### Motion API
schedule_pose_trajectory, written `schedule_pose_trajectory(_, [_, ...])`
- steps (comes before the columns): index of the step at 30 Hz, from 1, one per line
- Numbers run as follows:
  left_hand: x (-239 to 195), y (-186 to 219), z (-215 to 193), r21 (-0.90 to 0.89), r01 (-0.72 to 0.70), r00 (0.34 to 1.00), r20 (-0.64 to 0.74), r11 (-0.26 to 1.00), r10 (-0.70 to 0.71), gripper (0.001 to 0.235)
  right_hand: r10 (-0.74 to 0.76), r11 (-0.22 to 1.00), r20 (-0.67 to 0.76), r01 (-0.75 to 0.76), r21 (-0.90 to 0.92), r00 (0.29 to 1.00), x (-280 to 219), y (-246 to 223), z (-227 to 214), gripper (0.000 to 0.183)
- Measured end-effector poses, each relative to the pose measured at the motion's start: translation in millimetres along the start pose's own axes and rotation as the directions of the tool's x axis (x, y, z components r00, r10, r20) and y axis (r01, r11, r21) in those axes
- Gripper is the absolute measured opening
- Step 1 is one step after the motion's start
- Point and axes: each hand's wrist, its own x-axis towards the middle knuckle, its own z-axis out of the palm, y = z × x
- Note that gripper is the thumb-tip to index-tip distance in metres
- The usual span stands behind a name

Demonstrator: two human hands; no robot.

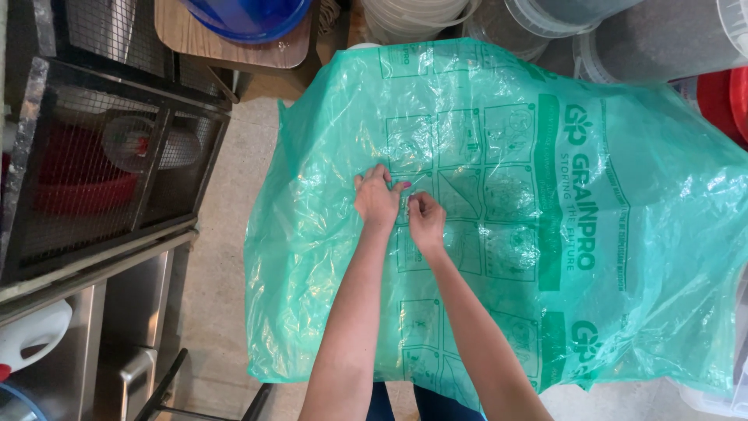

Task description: Cleaning the interior of a large plastic bin and preparing storage bags in a production area

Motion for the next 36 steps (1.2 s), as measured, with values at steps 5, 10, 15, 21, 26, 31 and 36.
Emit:
schedule_pose_trajectory(5, [1.4,-2.3,1.3,-0.001,-0.004,1.000,0.002,1.000,0.004,0.036,0.078,0.942,0.143,-0.120,0.312,0.987,-10.1,-31.1,-21.3,0.021])
schedule_pose_trajectory(10, [1.6,-3.4,1.9,-0.008,0.002,1.000,0.003,1.000,-0.002,0.039,0.148,0.907,0.173,-0.203,0.368,0.974,-4.4,-38.2,-26.9,0.023])
schedule_pose_trajectory(15, [1.7,-2.2,2.1,0.008,0.002,1.000,-0.009,1.000,-0.002,0.036,0.230,0.970,0.106,-0.218,-0.110,0.967,18.7,-23.4,-13.2,0.043])
schedule_pose_trajectory(21, [3.9,-5.4,7.8,-0.008,0.004,0.999,-0.042,1.000,-0.005,0.040,0.159,0.985,0.101,-0.150,-0.090,0.982,26.1,-3.0,-2.3,0.024])
schedule_pose_trajectory(26, [0.6,1.5,2.8,-0.020,0.029,0.999,-0.023,0.999,-0.029,0.034,0.125,0.990,0.106,-0.131,0.052,0.986,12.1,-6.6,-5.5,0.022])
schedule_pose_trajectory(31, [-0.1,2.5,2.6,-0.020,0.047,0.999,-0.028,0.999,-0.047,0.031,0.101,0.988,0.070,-0.108,0.112,0.992,-0.6,-15.4,-11.0,0.019])
schedule_pose_trajectory(36, [2.8,2.1,4.2,-0.013,0.053,0.999,-0.011,0.999,-0.053,0.030,0.110,0.991,0.031,-0.112,0.079,0.994,-14.7,-4.7,-23.6,0.022])
